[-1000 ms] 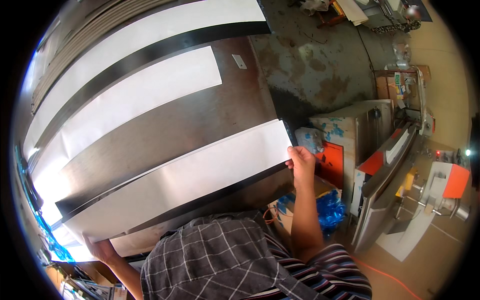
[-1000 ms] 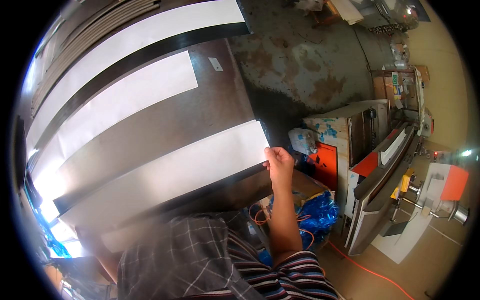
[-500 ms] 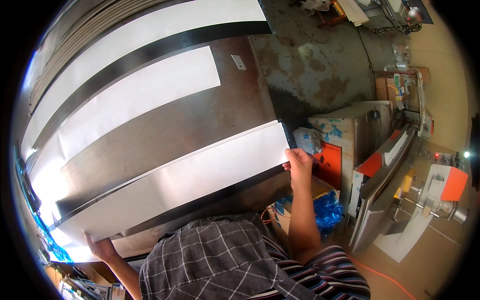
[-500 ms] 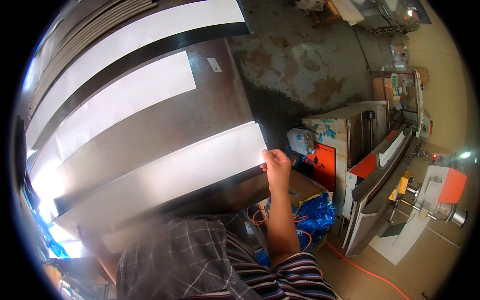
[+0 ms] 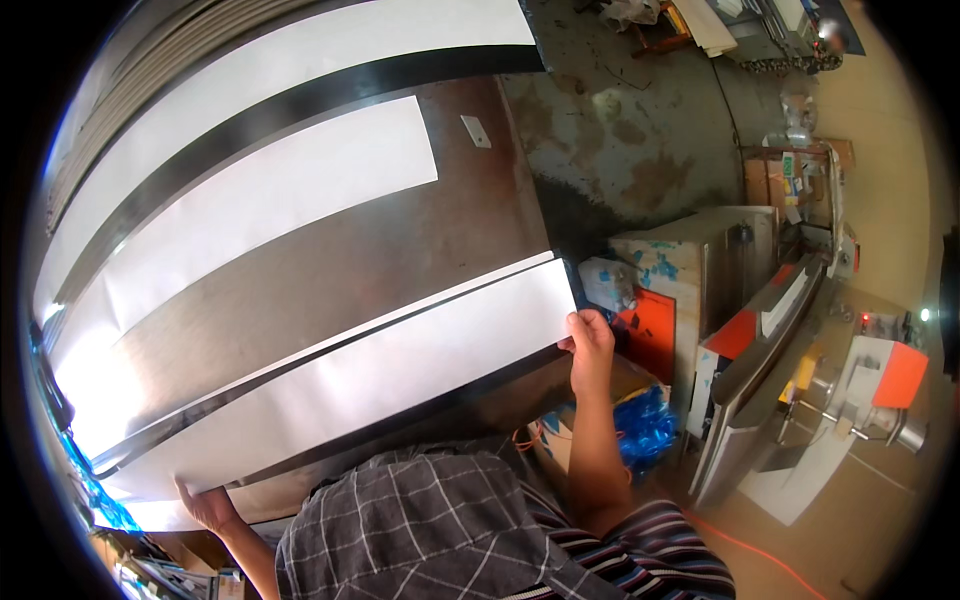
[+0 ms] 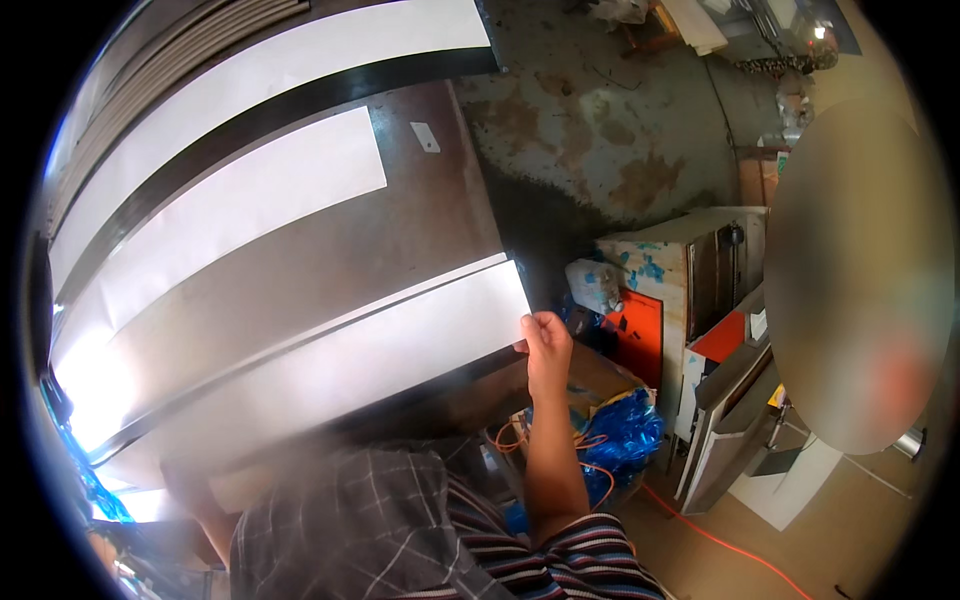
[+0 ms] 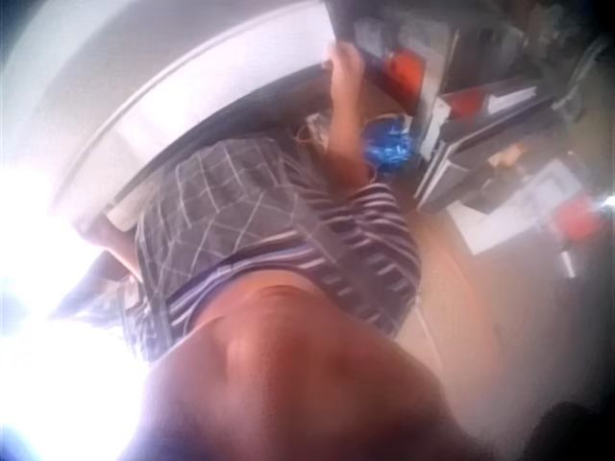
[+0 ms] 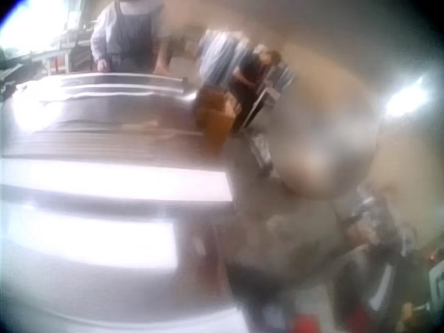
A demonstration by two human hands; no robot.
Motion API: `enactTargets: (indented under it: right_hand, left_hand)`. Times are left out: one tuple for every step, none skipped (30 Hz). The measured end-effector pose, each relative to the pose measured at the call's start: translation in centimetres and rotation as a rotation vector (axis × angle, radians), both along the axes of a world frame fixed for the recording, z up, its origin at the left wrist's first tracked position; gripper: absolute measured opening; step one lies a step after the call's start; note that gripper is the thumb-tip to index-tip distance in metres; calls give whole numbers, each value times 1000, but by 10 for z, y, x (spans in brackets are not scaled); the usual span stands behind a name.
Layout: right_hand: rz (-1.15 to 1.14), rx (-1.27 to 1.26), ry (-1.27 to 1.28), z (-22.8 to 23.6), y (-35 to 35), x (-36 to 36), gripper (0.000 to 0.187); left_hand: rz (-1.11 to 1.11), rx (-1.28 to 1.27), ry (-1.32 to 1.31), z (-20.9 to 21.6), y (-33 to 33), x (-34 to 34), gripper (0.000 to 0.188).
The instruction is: The person applies white and black adhesive strips to a large curved metallic surface. They peel off backing, align, and smooth each strip by hand, occasionally lifting and repositioning sections to ensure adhesion.
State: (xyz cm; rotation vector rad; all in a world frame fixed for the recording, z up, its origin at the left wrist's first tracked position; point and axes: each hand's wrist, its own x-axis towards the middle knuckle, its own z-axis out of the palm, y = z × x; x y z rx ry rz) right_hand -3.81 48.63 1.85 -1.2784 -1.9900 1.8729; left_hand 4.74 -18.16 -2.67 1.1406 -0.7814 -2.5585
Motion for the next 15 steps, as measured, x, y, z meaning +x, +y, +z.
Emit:
enactTargets:
  right_hand:
    - [1, 11, 6, 0, 0, 1, 14]
    - [12, 9, 16, 0, 0, 1, 14]
    - [15, -11, 24, 0, -20, 7, 15]
    - [23, -4, 33, 2, -21, 8, 15]
    - [29, -1, 26, 2, -20, 7, 15]
    - [35, 1, 19, 2, -18, 6, 15]
    - [39, 7, 13, 2, -18, 5, 15]
    - [32, 10, 3, 2, -19, 5, 15]
    - [18, 19, -6, 3, -20, 4, 15]
    - [12, 16, -17, 4, -19, 3, 14]
    - [9, 0, -18, 4, -19, 2, 15]
    - [7, -14, -19, 3, -18, 1, 15]
    - [0, -18, -18, 2, -17, 0, 15]
    - [1, -7, -31, 2, -17, 0, 15]
    - [2, 3, -44, 2, -17, -1, 15]
  left_hand:
    - [3, 35, 23, -3, -6, 5, 33]
    - [-57, -188, -52, -16, -28, 19, 34]
    - [-123, -428, -129, -29, -85, 42, 34]
    - [-138, -504, -157, -43, -101, 50, 34]
    - [-150, -586, -189, -48, -109, 55, 34]
    - [-112, -531, -173, -52, -117, 61, 35]
    - [-77, -421, -136, -52, -116, 61, 35]
    - [-41, -311, -102, -46, -106, 52, 35]
    - [-11, -142, -49, -22, -63, 19, 36]
    - [27, 15, 2, -4, -40, 3, 36]
    - [-24, -142, -46, -13, -63, 18, 36]
    - [-75, -297, -94, -32, -99, 39, 36]
    - [-103, -389, -125, -44, -108, 45, 36]
    - [-130, -486, -161, -50, -114, 48, 37]
    - [-119, -534, -185, -52, -121, 52, 37]
